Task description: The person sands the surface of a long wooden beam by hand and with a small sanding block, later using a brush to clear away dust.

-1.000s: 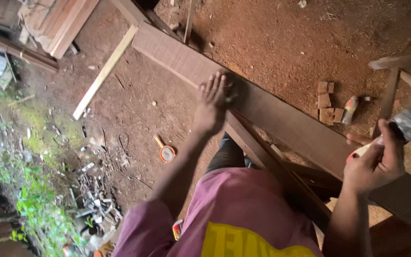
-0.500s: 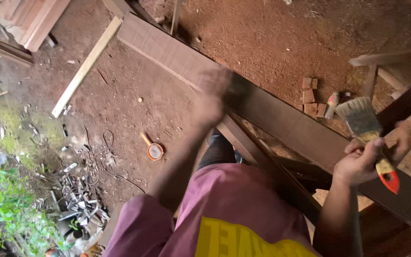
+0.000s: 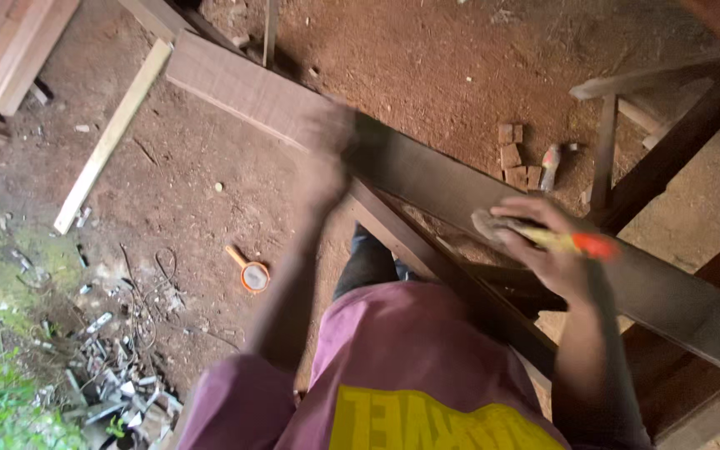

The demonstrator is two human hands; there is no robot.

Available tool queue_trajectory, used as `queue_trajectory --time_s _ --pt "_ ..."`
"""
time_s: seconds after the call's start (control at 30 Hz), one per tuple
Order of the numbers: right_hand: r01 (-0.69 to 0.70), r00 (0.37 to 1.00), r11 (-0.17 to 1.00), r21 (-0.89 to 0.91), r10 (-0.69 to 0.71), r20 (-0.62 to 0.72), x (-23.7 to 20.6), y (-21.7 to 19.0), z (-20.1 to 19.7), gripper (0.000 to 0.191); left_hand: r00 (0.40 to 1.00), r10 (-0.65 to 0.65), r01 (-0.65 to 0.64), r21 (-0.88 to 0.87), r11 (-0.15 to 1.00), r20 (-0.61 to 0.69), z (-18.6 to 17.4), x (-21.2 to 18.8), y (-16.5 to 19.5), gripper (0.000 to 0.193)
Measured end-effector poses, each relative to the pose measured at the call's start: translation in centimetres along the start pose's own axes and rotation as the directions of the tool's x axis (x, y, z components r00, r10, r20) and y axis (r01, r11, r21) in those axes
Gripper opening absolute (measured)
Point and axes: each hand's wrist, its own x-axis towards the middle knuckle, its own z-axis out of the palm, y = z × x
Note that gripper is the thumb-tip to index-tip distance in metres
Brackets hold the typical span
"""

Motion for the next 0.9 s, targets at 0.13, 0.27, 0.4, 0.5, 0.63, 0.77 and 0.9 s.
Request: queue_trajectory --time_s 0.13,0.27,0.4,0.5,0.63,0.77,0.9 --pt "-0.238 0.961 0.917 -0.321 0.27 0.06 1.0 -0.9 2.0 0.032 0.909 0.125 0.26 -0.776 0.574 0.397 6.4 -3.0 7.3 0.09" --pt "0.045 0.996 0.92 -0.388 -0.012 0.089 1.6 -1.0 0.6 0.034 0.929 0.1 -0.192 0.234 0.953 0.356 2.4 -0.8 2.2 0.081" --pt "-0.377 0.924 0.542 -0.751 0.273 -0.267 1.7 -0.9 -1.0 0.033 0.975 0.205 -0.143 0.48 0.865 -0.08 -1.5 2.0 -2.0 0.056" --pt "-0.43 0.903 0.596 -0.678 0.291 -0.317 1.3 -1.4 1.2 0.03 0.962 0.253 -0.188 0.421 0.887 -0.104 1.1 0.9 0.4 0.055" --pt "0.306 0.947 0.811 -0.499 -0.311 0.074 0.7 -2.8 5.7 0.026 0.877 0.475 -0.471 0.299 0.83 0.063 2.3 -1.5 3.1 0.056" --pt "-0.252 0.967 0.751 -0.61 0.223 -0.124 1.9 -4.0 4.4 0.039 0.983 0.163 -0.13 0.318 0.939 -0.08 -1.8 0.4 -1.0 0.054" --pt "-0.396 0.883 0.717 -0.574 0.126 -0.452 3.0 -5.2 4.2 0.038 0.982 0.1 -0.029 0.394 0.919 -0.162 -0.9 2.1 -1.4 0.054"
